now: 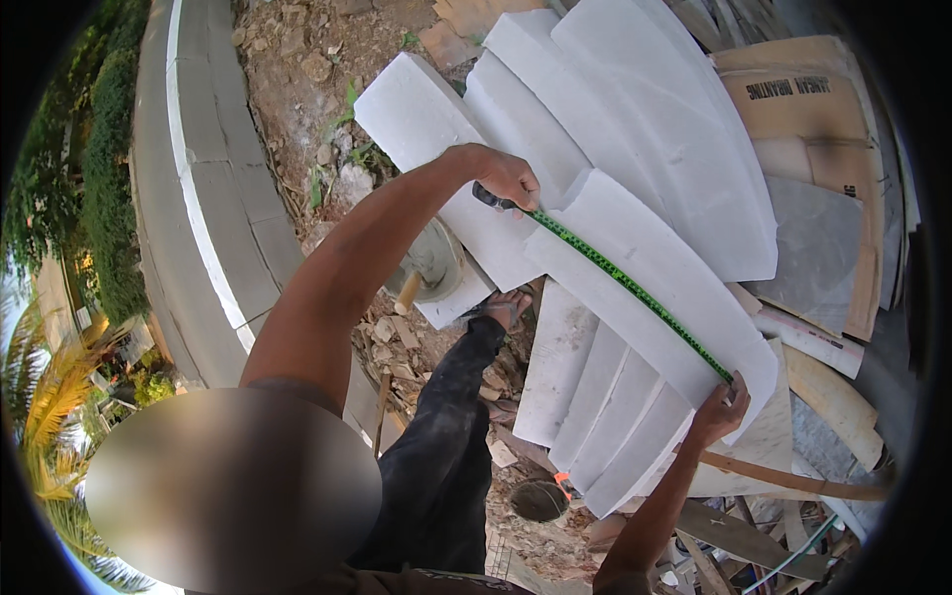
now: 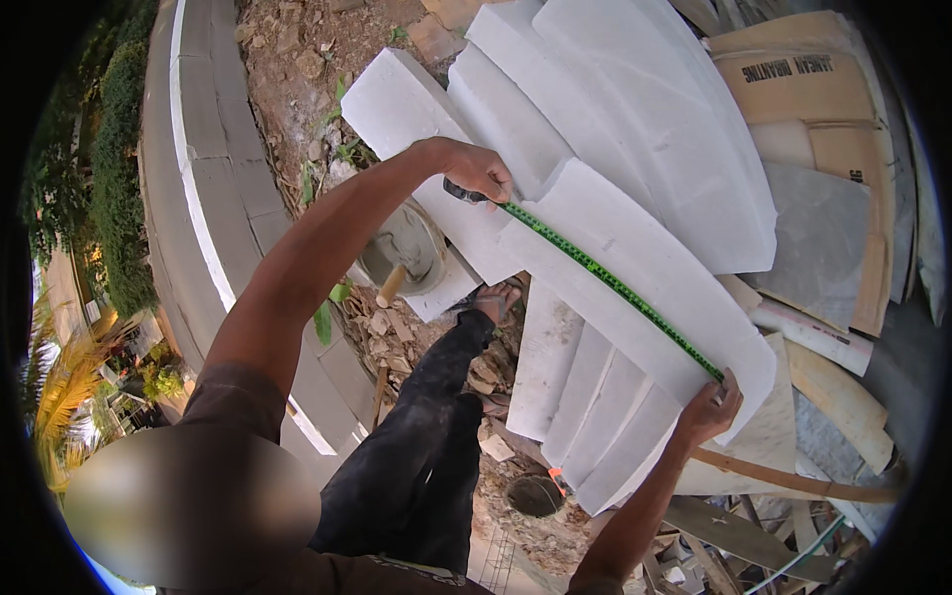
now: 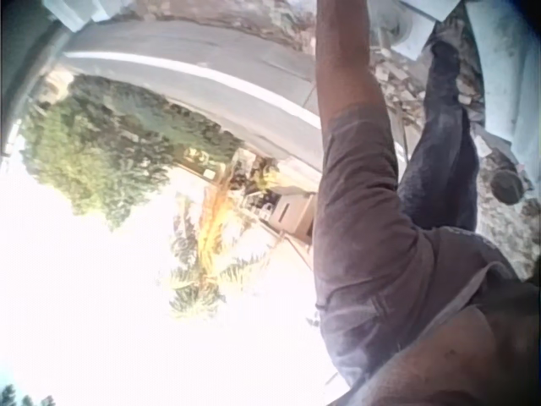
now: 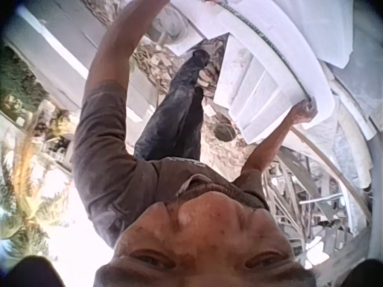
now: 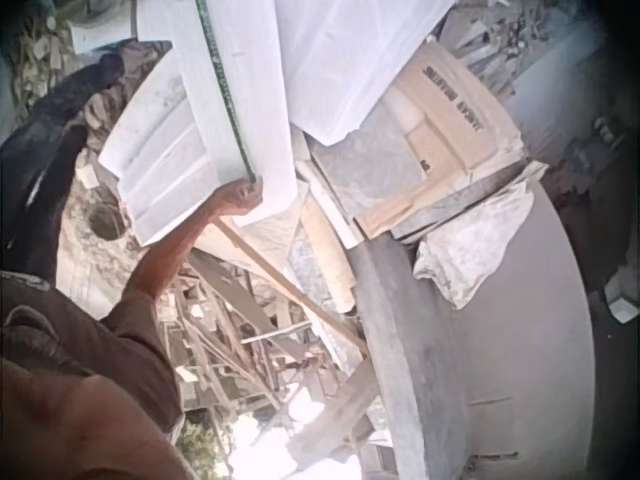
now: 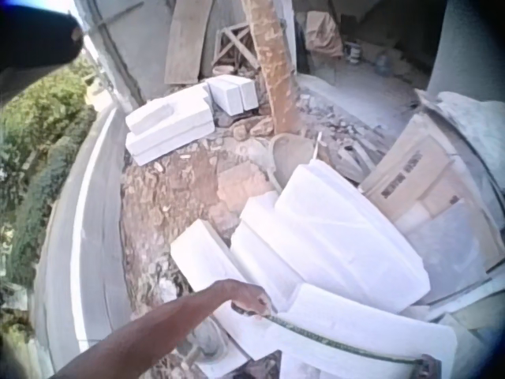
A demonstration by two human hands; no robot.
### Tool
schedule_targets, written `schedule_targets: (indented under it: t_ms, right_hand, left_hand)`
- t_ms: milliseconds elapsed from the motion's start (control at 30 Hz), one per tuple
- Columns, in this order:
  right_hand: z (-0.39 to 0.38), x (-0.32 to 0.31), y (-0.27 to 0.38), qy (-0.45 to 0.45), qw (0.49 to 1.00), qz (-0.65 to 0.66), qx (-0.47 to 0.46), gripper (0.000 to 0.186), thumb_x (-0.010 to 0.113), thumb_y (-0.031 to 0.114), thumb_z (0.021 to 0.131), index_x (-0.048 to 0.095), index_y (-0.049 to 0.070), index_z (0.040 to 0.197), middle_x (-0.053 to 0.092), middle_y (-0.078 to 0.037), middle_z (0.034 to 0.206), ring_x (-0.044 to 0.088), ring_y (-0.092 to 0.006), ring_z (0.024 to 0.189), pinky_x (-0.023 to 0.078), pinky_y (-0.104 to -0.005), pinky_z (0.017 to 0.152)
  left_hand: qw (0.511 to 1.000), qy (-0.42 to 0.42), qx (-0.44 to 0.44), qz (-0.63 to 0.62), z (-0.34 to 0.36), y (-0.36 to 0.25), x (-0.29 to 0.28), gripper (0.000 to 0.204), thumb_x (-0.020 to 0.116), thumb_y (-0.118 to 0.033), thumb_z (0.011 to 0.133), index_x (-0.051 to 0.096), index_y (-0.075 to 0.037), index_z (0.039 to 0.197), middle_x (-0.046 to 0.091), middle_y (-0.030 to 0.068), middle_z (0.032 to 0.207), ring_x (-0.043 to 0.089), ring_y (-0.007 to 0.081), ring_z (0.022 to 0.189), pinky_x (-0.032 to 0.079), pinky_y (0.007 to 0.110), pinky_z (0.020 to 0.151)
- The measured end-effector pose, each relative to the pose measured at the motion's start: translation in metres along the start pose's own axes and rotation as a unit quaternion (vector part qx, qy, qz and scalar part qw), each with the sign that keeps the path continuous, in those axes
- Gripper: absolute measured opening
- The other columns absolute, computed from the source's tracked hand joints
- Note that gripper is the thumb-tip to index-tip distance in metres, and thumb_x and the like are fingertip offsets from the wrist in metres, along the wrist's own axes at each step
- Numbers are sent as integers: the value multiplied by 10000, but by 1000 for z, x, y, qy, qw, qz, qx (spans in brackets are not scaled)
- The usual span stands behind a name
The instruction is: The person measures and cuts white styrofoam siding pieces using a tape measure and a hand saw. They apply adhesive from a bucket to the back of the cut pieces and install them onto a curved exterior wall, tapping them into place with a hammer.
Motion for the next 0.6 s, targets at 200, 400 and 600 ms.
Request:
schedule_targets:
  t_ms: [200,400,600]
  right_hand:
    - [0,-6,-3,0,1000,-11,4,308,599,1,917,729,30,1194,672,-152,1061,694,-272,910,599,-372,695]
    - [-3,-6,6,10,1000,1,1,306,600,-7,920,724,32,1197,671,-147,1075,691,-270,913,597,-370,713]
    - [-5,-10,6,18,1000,5,17,302,596,-19,921,722,27,1192,674,-134,1074,690,-255,901,593,-365,712]
  left_hand:
    - [999,26,-7,-26,15,-11,-3,188,636,-268,982,704,-100,1032,747,-13,1002,640,92,762,507,285,652]
    - [999,40,-31,-13,20,-4,-4,214,628,-248,996,711,-90,1113,743,5,1009,648,101,770,514,292,662]
    - [998,46,-29,-24,24,-5,-4,239,620,-246,1000,721,-77,1135,743,14,1011,650,105,780,522,292,677]
Point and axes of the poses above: each hand's wrist, its own z-axis towards the middle knuckle, its own x-axis out of the palm, y = z × x, the point moved 3 cm from there along z, towards the middle knuckle
